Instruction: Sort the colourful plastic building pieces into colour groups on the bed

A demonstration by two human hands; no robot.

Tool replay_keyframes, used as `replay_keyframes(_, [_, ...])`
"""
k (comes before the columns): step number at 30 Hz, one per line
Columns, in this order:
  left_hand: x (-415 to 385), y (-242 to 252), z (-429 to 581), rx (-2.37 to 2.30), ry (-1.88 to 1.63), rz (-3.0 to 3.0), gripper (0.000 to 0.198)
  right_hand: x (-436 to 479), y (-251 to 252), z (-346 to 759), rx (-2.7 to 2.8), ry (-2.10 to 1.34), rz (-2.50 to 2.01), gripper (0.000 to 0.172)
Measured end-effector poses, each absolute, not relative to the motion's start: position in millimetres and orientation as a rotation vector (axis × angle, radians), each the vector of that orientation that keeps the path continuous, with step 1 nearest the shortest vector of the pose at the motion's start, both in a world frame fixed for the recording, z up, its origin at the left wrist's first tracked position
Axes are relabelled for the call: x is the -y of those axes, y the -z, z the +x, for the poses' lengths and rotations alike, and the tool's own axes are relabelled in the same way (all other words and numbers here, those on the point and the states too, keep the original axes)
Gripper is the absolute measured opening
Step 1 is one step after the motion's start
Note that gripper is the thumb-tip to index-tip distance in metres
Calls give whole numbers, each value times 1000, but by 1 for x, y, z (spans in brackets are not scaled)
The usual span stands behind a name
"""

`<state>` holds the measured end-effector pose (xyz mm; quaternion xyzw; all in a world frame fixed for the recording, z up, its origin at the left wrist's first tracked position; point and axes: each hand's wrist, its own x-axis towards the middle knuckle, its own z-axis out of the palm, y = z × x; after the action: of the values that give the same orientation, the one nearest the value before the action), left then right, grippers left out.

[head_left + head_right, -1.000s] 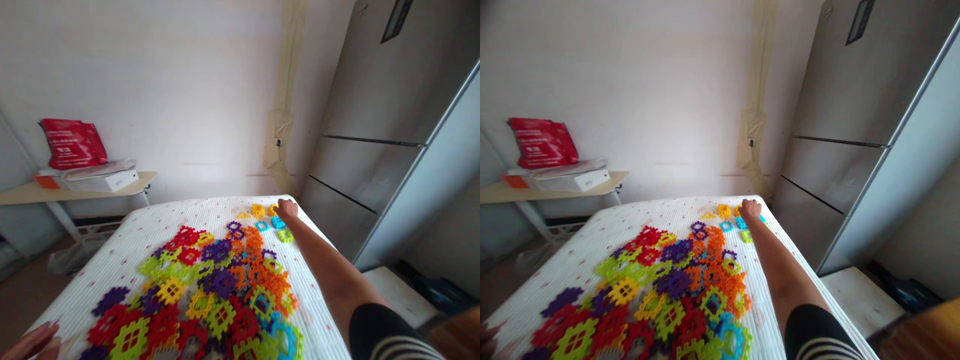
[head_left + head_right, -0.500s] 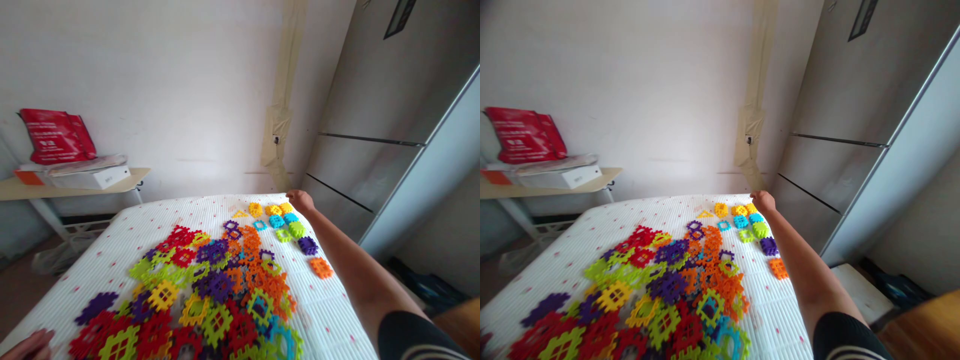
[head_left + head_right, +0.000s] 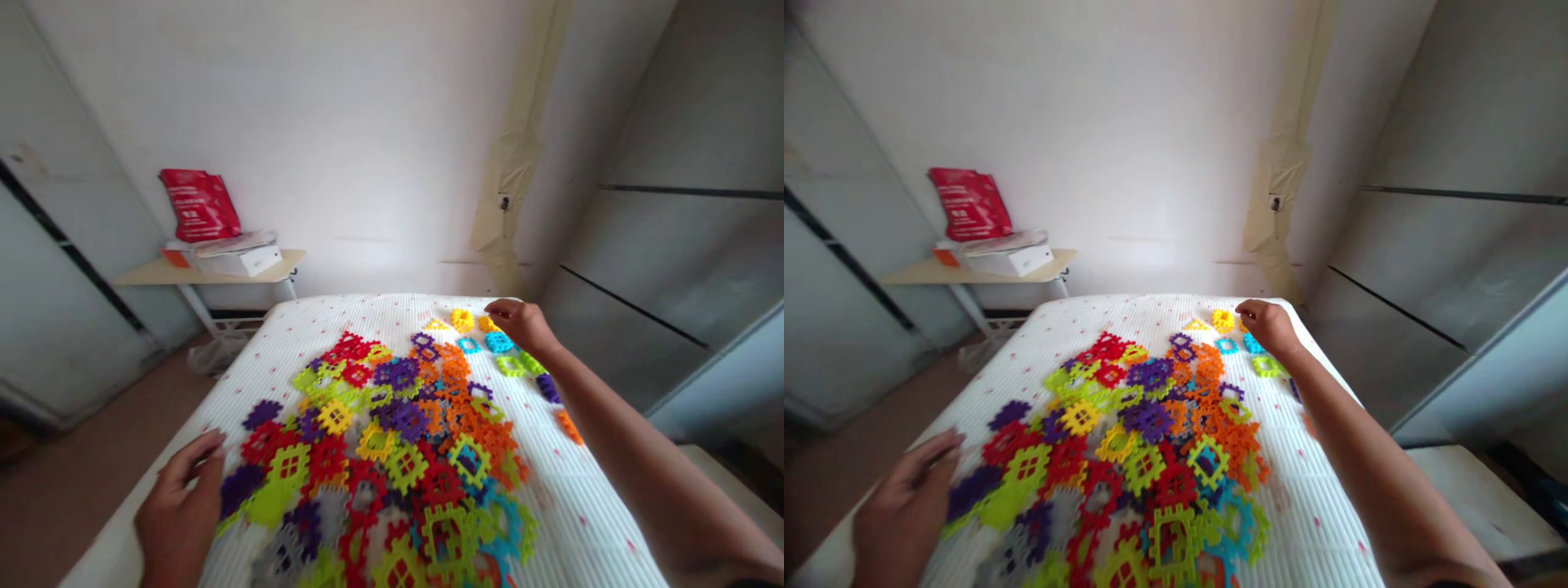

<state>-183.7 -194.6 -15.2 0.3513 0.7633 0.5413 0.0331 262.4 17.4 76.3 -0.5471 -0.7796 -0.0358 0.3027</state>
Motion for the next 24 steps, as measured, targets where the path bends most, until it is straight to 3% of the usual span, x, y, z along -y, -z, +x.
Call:
replay_keyframes(4, [195,25,-189,-2279,-1719,1036,42,25,-90,209,2190,-174,-1073,22])
replay_keyframes(11, [196,29,-188,-2267,-1762,1115,36,81,-72,123,2624,-408,-682,16])
replay_keyframes(19, [194,33,-186,-2214,-1696,1186,34,94,-46,78,2845,-494,-764,26])
replay_keyframes(24, [196,26,-183,-2233,-1660,1221,35,92,-37,36,2786,-330,-1042,36])
